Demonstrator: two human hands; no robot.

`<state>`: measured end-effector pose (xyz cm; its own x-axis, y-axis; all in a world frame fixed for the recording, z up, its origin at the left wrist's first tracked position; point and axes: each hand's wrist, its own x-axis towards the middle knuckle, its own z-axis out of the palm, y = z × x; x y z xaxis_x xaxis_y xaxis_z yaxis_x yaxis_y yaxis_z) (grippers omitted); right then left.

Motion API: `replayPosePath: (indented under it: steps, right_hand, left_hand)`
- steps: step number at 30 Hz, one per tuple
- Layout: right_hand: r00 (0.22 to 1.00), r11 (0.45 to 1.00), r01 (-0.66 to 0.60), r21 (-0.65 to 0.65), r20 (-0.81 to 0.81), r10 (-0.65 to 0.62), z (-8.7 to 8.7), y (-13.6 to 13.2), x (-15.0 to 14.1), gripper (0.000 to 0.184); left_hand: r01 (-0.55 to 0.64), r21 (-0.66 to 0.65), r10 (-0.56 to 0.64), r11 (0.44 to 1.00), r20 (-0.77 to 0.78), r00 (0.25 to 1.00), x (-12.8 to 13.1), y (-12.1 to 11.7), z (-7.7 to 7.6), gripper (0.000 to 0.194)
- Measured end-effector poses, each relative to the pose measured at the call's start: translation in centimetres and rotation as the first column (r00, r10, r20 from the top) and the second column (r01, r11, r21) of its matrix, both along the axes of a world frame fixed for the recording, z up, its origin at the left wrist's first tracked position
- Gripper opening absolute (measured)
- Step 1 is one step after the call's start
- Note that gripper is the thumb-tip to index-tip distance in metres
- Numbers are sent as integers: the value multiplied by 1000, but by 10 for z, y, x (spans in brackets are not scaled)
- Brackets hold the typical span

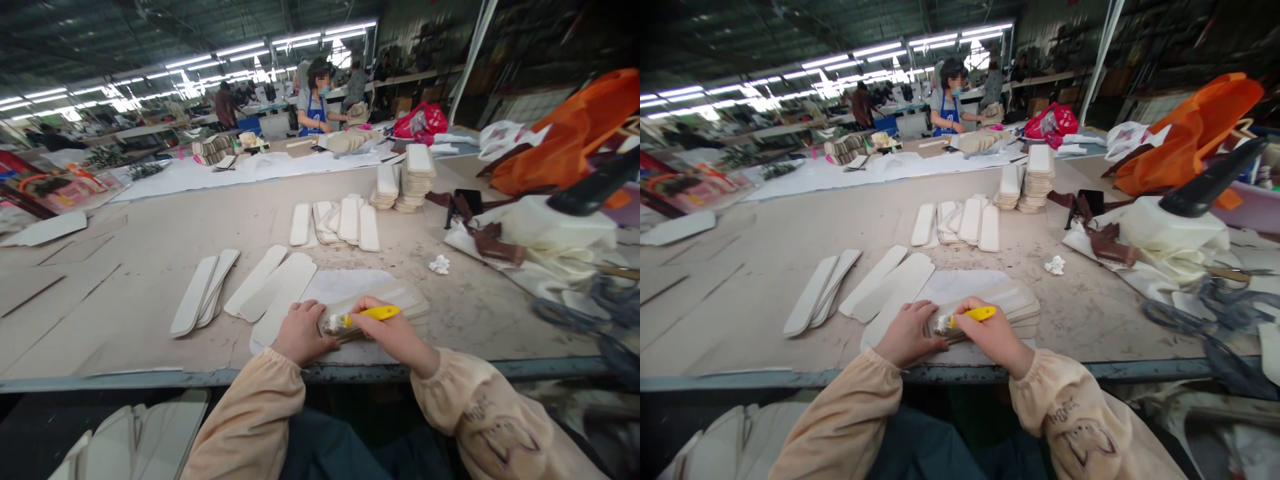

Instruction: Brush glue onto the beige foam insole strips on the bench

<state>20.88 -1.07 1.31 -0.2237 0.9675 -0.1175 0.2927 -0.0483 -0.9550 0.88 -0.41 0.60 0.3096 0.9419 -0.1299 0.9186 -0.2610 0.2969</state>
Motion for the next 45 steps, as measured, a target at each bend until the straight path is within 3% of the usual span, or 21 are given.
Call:
replayPosePath:
  steps: [3, 7, 10, 13, 16, 20, 23, 25, 28, 31, 39, 45]
  right_hand:
    - [996, 999, 15, 49, 88, -19, -6, 5, 8, 13]
    - [956, 983, 144, 116, 241, -169, 1, 15, 41, 13]
    - [952, 971, 233, 56, 192, -240, 8, 14, 47, 14]
    - [989, 989, 143, -47, 40, -141, 6, 8, 29, 15]
    - [995, 997, 81, -11, 61, -81, -1, 9, 21, 14]
    - [933, 966, 248, 72, 250, -258, 2, 21, 49, 14]
    - [914, 943, 326, 62, 235, -331, 10, 24, 60, 14]
    - [948, 956, 292, 13, 130, -291, 10, 20, 48, 15]
    - [990, 990, 141, -24, -4, -141, 2, 11, 17, 16]
    - [994, 995, 102, 14, 33, -102, -7, 10, 3, 16]
    - [869, 932, 344, 115, 338, -362, 5, 29, 72, 19]
    - [737, 881, 411, 234, 484, -472, 8, 33, 104, 17]
  left_hand:
    - [-7, -6, 7, 1000, -1, 1000, 0, 0, 1, 72]
    - [-19, -21, 19, 1000, -1, 1000, 1, -1, 2, 71]
    - [-16, -20, 17, 1000, 2, 1000, 1, -1, 3, 69]
    - [-15, -12, 15, 1000, 0, 1000, 2, -2, 3, 67]
    - [-19, -17, 19, 1000, -9, 1000, 3, -1, 3, 67]
    - [-20, -17, 19, 1000, -13, 1000, 3, -2, 4, 64]
    - [-19, -7, 19, 1000, -4, 1000, 3, -2, 2, 64]
    - [-20, 1, 20, 1000, 0, 1000, 3, -2, 1, 65]
    - [-16, 6, 16, 1000, 3, 1000, 4, -2, 0, 65]
    - [-5, 3, 5, 1000, 2, 1000, 3, -1, -1, 65]
    - [3, 8, -3, 1000, 4, 1000, 2, -2, -2, 63]
    - [-4, 1, 4, 1000, -10, 1000, 4, -2, 1, 60]
